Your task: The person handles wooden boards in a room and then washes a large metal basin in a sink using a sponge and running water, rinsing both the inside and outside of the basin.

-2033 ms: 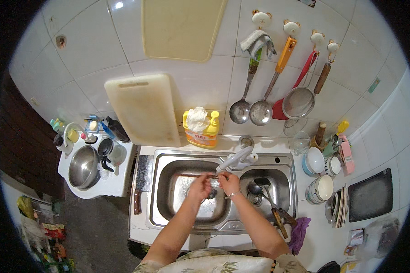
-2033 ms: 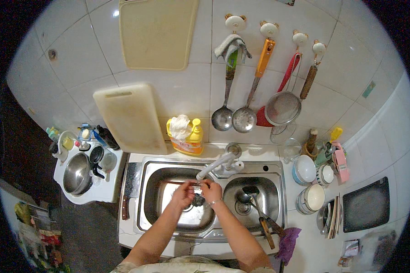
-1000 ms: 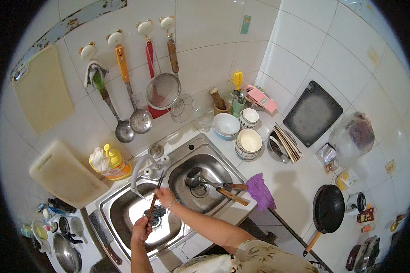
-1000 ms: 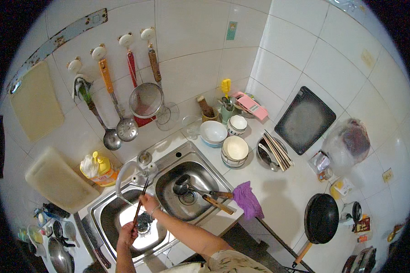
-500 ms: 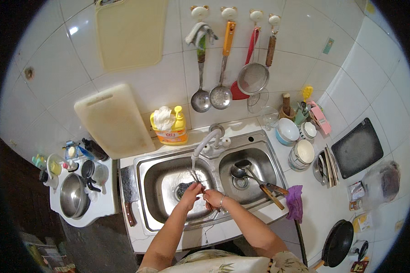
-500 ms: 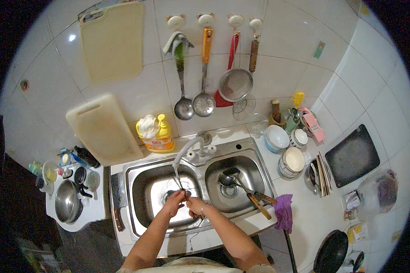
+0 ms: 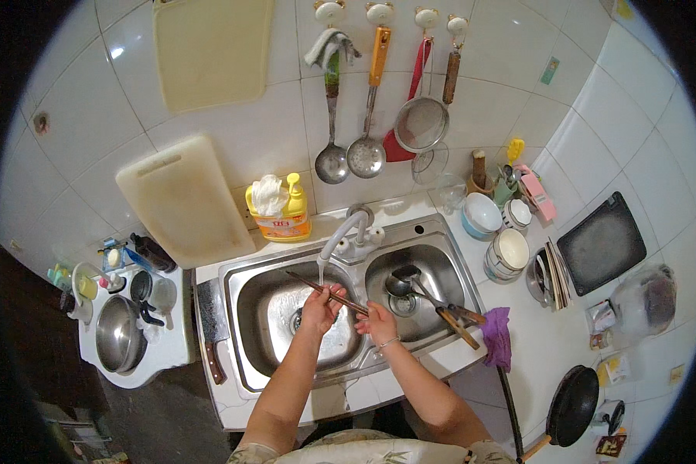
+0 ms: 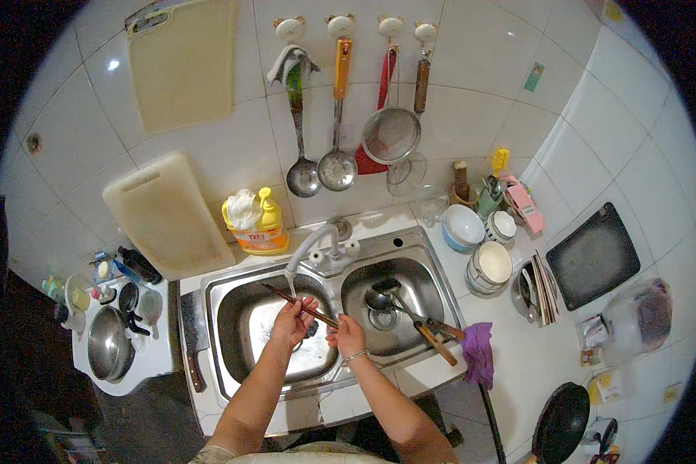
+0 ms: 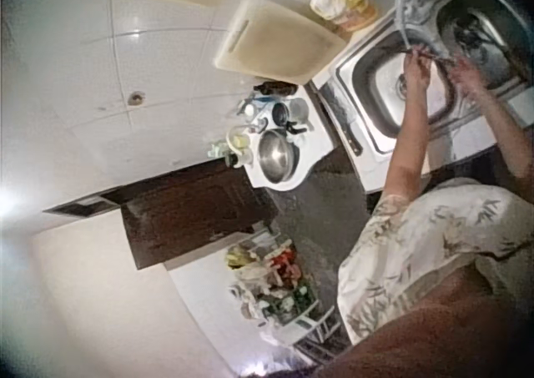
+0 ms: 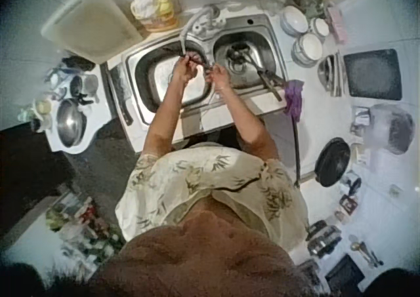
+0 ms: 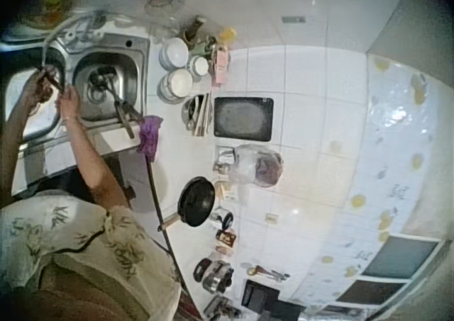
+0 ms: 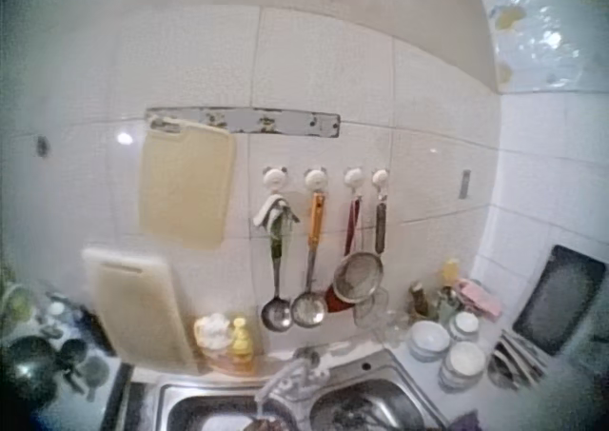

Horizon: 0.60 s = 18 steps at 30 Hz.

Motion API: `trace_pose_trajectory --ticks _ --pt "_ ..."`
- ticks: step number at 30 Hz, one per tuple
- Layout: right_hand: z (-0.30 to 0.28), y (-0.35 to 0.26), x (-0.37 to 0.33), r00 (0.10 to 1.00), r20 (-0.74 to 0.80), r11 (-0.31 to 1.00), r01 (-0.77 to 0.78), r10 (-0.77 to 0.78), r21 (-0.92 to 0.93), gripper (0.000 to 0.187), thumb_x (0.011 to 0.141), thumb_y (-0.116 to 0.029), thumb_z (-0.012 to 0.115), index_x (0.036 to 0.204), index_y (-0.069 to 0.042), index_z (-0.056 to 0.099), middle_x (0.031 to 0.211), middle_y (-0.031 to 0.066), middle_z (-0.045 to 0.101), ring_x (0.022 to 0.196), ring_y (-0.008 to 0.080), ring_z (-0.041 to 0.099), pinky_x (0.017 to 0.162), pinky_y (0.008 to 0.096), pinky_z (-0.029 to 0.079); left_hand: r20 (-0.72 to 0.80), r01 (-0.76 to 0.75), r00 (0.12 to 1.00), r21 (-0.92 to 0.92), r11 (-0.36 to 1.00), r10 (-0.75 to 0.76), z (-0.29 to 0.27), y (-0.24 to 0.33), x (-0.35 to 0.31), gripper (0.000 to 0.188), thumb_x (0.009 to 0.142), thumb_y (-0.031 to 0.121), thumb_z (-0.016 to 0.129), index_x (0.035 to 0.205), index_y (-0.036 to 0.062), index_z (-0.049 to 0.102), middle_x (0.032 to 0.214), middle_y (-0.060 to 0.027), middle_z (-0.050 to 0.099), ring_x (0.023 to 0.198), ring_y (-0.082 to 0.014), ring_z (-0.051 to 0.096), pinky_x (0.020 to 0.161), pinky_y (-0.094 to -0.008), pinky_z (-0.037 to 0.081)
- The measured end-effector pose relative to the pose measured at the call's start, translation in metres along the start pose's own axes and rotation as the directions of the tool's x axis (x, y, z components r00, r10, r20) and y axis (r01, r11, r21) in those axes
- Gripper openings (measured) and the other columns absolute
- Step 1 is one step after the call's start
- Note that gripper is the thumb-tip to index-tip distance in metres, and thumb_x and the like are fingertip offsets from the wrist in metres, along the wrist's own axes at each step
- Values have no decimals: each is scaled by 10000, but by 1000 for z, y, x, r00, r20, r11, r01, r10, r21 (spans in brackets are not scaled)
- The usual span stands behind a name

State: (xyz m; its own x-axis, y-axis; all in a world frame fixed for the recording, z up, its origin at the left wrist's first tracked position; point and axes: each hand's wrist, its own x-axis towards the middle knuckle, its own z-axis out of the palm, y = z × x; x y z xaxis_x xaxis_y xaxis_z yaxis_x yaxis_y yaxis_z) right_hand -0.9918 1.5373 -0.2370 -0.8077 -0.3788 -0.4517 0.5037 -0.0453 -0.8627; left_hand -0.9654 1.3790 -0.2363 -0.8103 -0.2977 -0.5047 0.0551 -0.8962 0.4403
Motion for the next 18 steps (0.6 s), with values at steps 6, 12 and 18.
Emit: trace_pose_trajectory --ticks 6,12,18 --pt "7 -28 -3 984 148 901 -26 100 -433 248 887 -233 438 961 -26 552 620 70 583 435 124 527 395 242 435 17 -76 997 6 997 75 10 -5 -1 115 906 87 376 988 24 426 1005 -177 541 907 -296 573 772 -395 499" --pt "-31 -56 -19 968 249 712 156 28 -684 252 841 -254 495 792 -26 590 555 71 566 424 130 520 432 269 429 -99 -26 995 6 1000 26 -1 -21 1 156 906 151 392 959 25 467 955 -155 581 834 -254 592 725 -359 516" --pt "-76 -77 -31 929 352 429 365 -112 -826 304 855 -294 411 855 -40 578 838 182 585 790 353 559 712 437 435 -207 -272 939 45 961 276 -78 24 52 165 830 141 511 901 -1 557 810 -76 607 702 -176 584 590 -214 467"
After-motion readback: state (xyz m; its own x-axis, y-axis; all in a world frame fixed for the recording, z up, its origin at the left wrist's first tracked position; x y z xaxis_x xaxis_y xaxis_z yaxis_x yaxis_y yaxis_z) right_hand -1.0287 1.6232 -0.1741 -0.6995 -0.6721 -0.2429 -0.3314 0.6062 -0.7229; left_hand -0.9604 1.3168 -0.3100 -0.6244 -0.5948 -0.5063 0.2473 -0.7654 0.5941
